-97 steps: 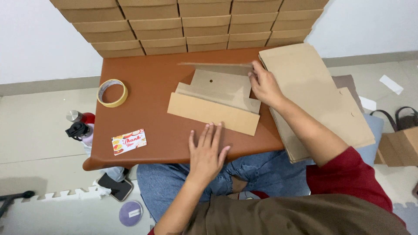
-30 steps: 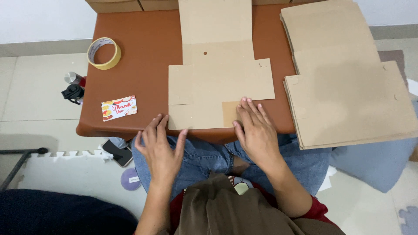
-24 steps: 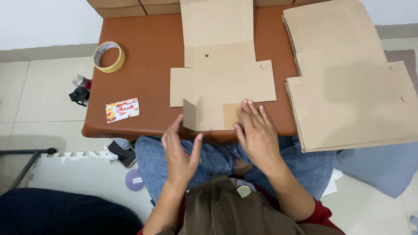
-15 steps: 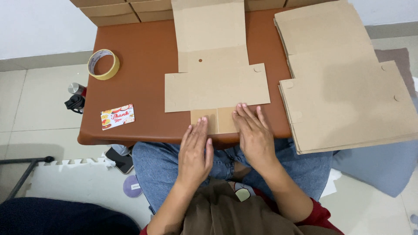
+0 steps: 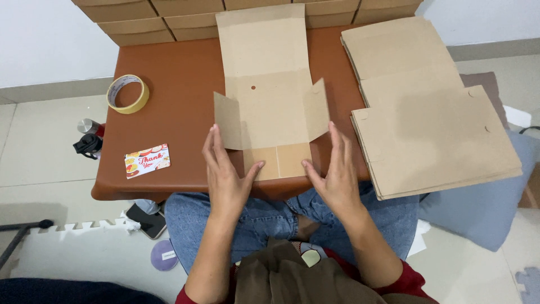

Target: Folding flat cardboard sheets into boxes, applying decorative stickers, and stacking the finished products.

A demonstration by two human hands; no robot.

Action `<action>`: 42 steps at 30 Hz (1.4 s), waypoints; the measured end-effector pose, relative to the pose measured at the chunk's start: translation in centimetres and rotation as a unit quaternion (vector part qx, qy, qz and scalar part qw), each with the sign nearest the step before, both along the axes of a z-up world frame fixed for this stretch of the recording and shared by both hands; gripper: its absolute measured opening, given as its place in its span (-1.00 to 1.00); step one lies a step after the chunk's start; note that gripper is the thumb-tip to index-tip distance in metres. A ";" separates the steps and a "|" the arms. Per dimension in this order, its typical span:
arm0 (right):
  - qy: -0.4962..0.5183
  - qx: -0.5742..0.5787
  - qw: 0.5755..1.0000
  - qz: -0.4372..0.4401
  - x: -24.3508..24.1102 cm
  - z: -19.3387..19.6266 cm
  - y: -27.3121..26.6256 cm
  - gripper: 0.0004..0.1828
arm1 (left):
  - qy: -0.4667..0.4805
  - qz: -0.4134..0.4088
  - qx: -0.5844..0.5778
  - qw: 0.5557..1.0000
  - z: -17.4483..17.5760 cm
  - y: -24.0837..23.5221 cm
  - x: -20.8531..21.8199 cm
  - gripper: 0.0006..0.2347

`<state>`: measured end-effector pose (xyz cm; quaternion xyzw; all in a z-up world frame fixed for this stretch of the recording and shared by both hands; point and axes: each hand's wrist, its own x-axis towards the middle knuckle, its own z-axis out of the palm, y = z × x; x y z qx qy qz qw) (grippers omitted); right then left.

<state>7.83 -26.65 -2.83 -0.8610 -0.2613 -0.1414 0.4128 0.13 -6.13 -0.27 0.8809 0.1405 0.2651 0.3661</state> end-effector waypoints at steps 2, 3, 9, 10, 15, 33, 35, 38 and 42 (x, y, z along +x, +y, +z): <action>-0.008 -0.023 0.999 0.042 -0.5 0.8 0.8 -0.15 | -0.001 -0.064 0.031 0.997 0.0 0.2 0.0 -0.10; -0.012 -0.045 0.995 0.085 -0.8 1.2 1.2 -0.23 | 0.000 -0.127 0.064 0.990 0.0 0.3 0.1 -0.18; 0.011 -0.234 0.965 0.117 -0.1 1.6 1.3 -0.30 | 0.172 -0.193 0.155 0.953 0.0 1.3 0.9 -0.48; 0.012 -0.236 0.965 0.113 0.4 1.6 1.5 -0.30 | 0.171 -0.197 0.154 0.953 0.1 1.7 1.5 -0.48; 0.017 -0.297 0.951 0.087 3.6 2.0 3.6 -0.35 | 0.258 -0.203 0.204 0.922 -0.5 3.3 5.5 -0.44; -0.011 -0.291 0.957 0.012 2.1 0.3 4.9 -0.56 | 0.077 -0.028 0.204 0.975 -3.8 0.2 5.0 -0.78; -0.032 -0.264 0.963 -0.043 0.6 0.1 4.3 -0.59 | 0.076 0.027 0.200 0.977 -4.1 -0.5 3.5 -0.64; -0.023 -0.233 0.968 -0.093 0.5 -1.0 3.8 -0.57 | 0.090 0.080 0.184 0.976 -4.5 -0.9 3.0 -0.42; 0.022 -0.169 0.985 -0.037 -0.1 1.3 4.3 -0.48 | 0.078 0.021 0.131 0.988 -2.8 -1.1 2.6 -0.36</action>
